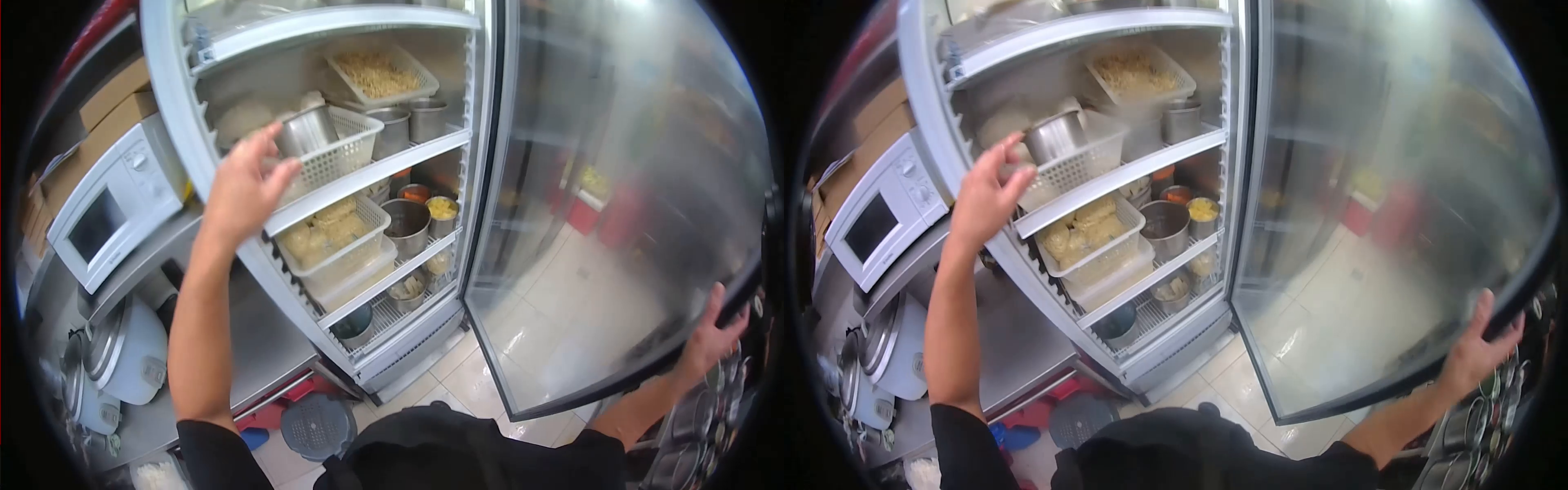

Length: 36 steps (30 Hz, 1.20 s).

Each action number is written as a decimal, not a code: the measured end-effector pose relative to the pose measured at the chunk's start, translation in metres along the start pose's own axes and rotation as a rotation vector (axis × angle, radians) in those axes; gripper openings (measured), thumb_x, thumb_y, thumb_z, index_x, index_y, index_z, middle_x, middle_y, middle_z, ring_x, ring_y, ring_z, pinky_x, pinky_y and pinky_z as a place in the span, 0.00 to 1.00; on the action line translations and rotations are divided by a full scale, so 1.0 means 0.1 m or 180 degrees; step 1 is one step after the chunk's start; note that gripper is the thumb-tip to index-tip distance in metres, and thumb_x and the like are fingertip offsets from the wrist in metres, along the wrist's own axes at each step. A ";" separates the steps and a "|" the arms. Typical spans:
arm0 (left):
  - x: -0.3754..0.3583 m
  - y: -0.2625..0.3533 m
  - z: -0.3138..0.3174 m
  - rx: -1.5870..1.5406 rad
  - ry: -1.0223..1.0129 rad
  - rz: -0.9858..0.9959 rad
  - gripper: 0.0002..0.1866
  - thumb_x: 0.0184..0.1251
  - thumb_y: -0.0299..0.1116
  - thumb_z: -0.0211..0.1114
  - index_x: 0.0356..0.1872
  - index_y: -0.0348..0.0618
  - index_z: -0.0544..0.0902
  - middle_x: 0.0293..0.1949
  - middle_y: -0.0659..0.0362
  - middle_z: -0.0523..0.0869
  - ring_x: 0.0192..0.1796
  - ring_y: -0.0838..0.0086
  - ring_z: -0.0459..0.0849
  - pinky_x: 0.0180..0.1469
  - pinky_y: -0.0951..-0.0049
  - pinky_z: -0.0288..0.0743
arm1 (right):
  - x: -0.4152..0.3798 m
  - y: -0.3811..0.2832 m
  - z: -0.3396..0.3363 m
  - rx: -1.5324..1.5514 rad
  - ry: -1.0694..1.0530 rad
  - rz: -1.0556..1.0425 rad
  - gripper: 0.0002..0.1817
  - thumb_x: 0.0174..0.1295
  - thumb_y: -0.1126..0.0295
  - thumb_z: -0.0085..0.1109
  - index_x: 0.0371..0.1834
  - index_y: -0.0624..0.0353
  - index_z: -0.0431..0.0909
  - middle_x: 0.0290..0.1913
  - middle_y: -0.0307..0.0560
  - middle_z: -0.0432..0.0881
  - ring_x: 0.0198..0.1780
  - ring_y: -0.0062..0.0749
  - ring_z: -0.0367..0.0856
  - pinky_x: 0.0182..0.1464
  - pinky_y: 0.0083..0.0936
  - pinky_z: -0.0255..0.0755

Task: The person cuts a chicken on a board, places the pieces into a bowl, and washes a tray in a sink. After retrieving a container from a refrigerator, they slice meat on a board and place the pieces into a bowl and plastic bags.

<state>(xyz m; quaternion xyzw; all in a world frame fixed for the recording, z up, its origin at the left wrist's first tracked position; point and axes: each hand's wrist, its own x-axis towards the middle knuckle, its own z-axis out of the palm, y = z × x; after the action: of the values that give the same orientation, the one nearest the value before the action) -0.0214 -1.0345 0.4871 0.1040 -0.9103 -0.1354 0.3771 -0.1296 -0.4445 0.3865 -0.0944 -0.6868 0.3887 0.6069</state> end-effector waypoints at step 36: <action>0.82 -0.50 0.68 0.0306 0.0533 0.0128 0.11 0.57 0.29 0.73 0.37 0.37 0.81 0.34 0.54 0.81 0.34 0.70 0.84 0.39 0.69 0.78 | -0.34 -1.41 1.19 0.0467 0.1070 -0.2764 0.21 0.72 0.58 0.50 0.52 0.68 0.79 0.52 0.55 0.81 0.49 0.42 0.80 0.51 0.35 0.75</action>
<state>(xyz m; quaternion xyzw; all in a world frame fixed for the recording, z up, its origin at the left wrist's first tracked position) -0.1227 -1.0943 0.4791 0.1146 -0.8829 -0.0748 0.4492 -0.1805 -0.6110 0.4566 0.1830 -0.5256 0.1258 0.8212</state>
